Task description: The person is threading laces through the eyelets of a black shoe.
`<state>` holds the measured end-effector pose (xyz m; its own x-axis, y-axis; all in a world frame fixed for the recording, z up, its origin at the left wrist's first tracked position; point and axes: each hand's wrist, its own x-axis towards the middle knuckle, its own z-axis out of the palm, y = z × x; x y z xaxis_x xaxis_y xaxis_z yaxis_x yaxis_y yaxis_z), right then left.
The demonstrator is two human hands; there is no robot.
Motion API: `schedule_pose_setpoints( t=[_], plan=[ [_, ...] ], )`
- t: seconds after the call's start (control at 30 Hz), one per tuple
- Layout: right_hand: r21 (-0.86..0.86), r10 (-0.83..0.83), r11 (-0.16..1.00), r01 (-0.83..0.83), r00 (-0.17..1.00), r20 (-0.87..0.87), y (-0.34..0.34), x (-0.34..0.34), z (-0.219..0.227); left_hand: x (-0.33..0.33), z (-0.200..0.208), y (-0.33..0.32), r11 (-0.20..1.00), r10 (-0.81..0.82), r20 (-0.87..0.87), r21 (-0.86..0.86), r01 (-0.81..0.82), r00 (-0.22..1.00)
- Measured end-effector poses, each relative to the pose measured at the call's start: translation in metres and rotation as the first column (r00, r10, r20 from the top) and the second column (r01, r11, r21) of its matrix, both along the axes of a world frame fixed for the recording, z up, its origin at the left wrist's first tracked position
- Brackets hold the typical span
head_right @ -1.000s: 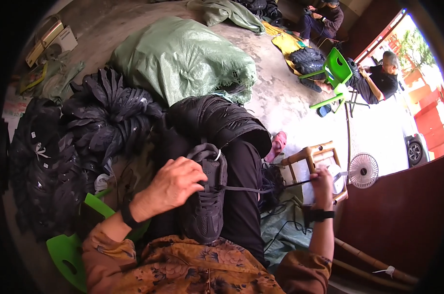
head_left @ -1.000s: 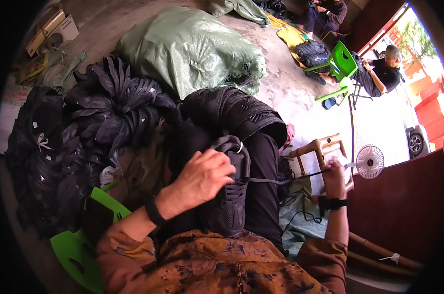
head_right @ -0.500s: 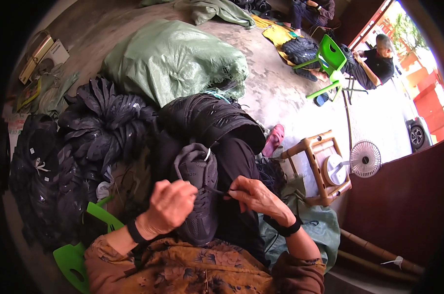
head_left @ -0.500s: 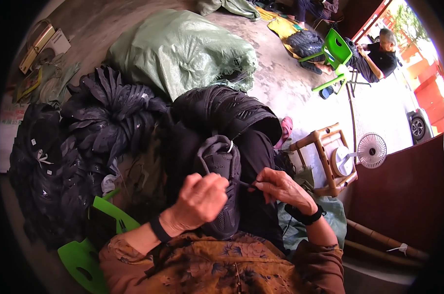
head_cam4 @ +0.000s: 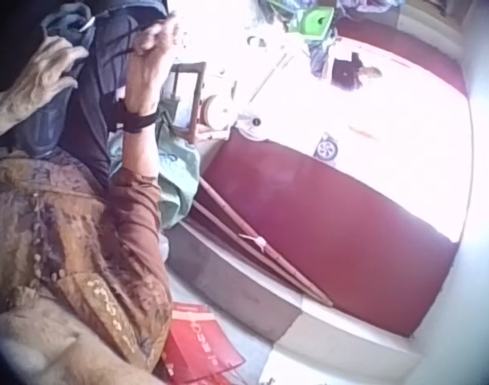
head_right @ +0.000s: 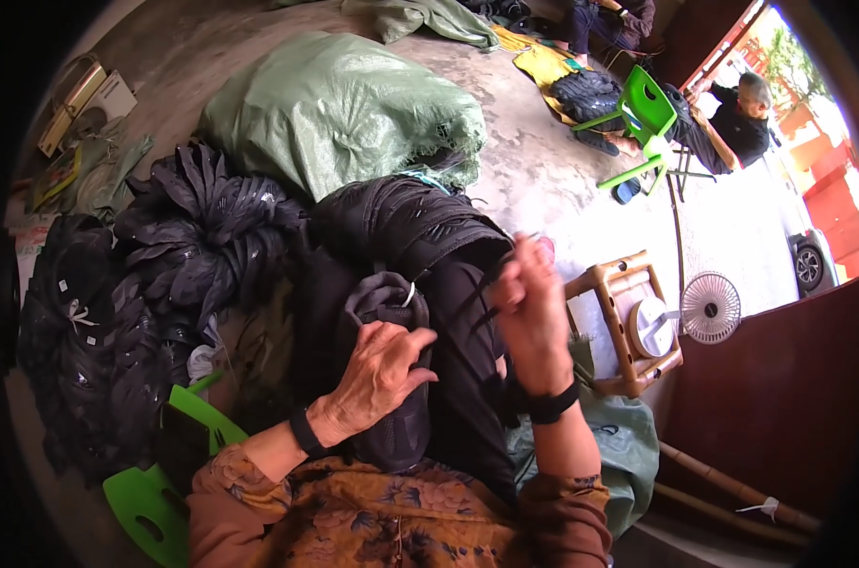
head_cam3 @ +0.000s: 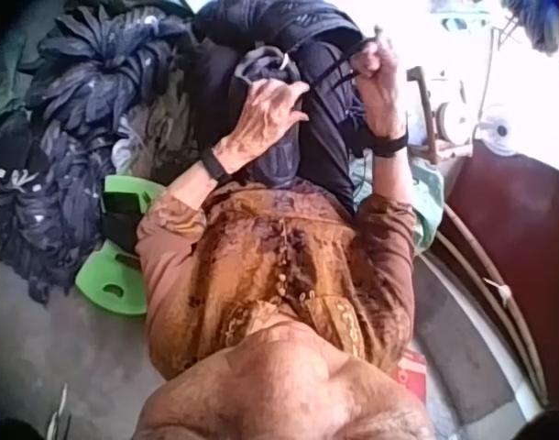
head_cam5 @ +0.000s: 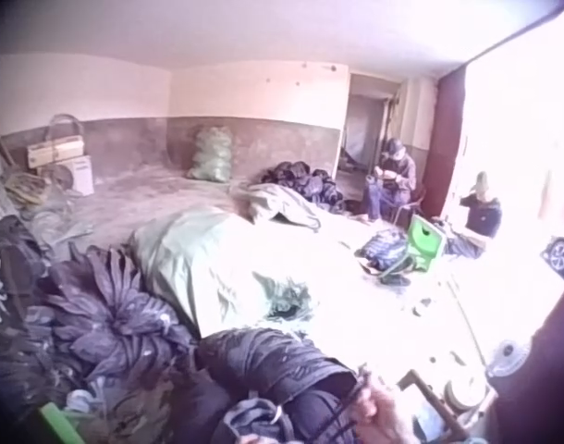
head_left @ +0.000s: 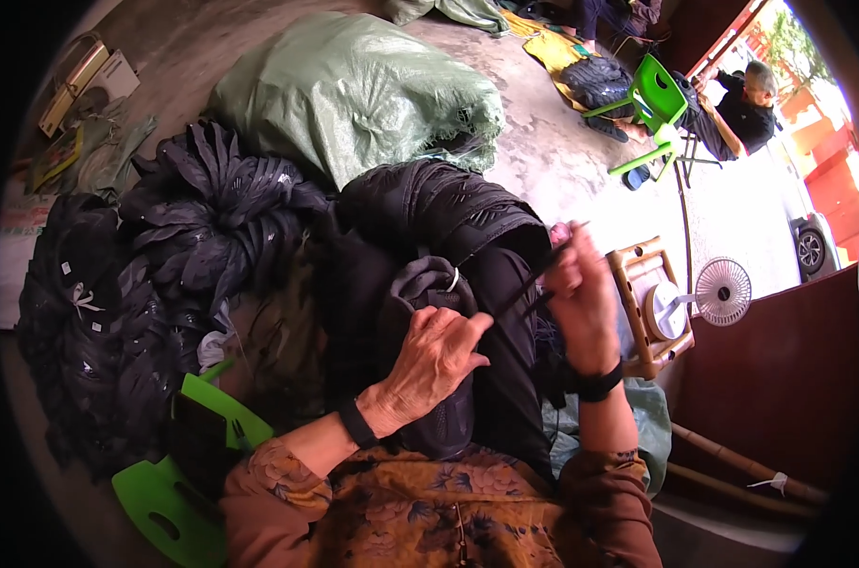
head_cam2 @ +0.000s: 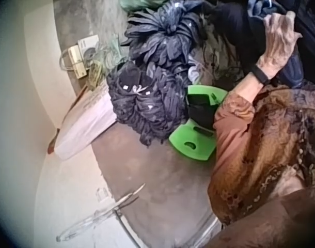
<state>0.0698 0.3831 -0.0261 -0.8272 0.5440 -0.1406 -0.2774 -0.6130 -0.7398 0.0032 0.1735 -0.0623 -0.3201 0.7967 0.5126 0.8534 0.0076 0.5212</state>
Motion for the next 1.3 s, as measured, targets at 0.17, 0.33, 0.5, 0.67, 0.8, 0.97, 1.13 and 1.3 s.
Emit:
schedule_pose_setpoints(
  t=[0.17, 0.33, 0.5, 0.67, 0.8, 0.97, 1.13, 1.3],
  plan=[
    [0.191, -0.098, 0.98, 0.054, 0.968, 0.229, 0.006, 0.014, 0.001, -0.011, 0.004, -0.017, 1.0, 0.0, 0.13, 0.026, -0.003, 0.992],
    [0.898, -0.508, 0.43, -0.093, 0.798, 0.325, 0.031, 0.059, -0.017, -0.048, -0.003, -0.058, 0.996, 0.044, 0.088, -0.086, -0.036, 0.995],
    [0.884, -0.381, 0.38, -0.272, 0.825, 0.418, -0.02, 0.05, 0.009, -0.07, 0.007, -0.064, 0.975, -0.174, 0.392, -0.061, 0.214, 0.903],
    [0.928, 0.085, -0.019, -0.371, 0.925, 0.371, -0.081, 0.007, 0.009, -0.064, -0.005, -0.062, 0.996, -0.051, 0.253, -0.053, 0.067, 0.966],
    [0.865, 0.176, -0.253, -0.434, 0.858, 0.482, -0.092, -0.014, -0.004, -0.062, -0.011, -0.067, 0.997, -0.001, 0.238, -0.078, 0.02, 0.971],
    [0.802, 0.192, -0.314, -0.508, 0.793, 0.578, -0.091, -0.017, 0.001, -0.062, -0.007, -0.07, 0.999, -0.042, 0.21, -0.018, 0.047, 0.977],
    [0.811, 0.12, -0.37, -0.453, 0.842, 0.525, -0.098, -0.012, -0.007, -0.063, -0.007, -0.068, 0.996, -0.072, 0.253, -0.031, 0.083, 0.965],
    [0.8, -0.325, 0.074, -0.595, 0.744, 0.584, 0.009, 0.004, 0.022, -0.065, -0.007, -0.07, 0.991, -0.117, 0.315, -0.022, 0.131, 0.942]
  ],
)
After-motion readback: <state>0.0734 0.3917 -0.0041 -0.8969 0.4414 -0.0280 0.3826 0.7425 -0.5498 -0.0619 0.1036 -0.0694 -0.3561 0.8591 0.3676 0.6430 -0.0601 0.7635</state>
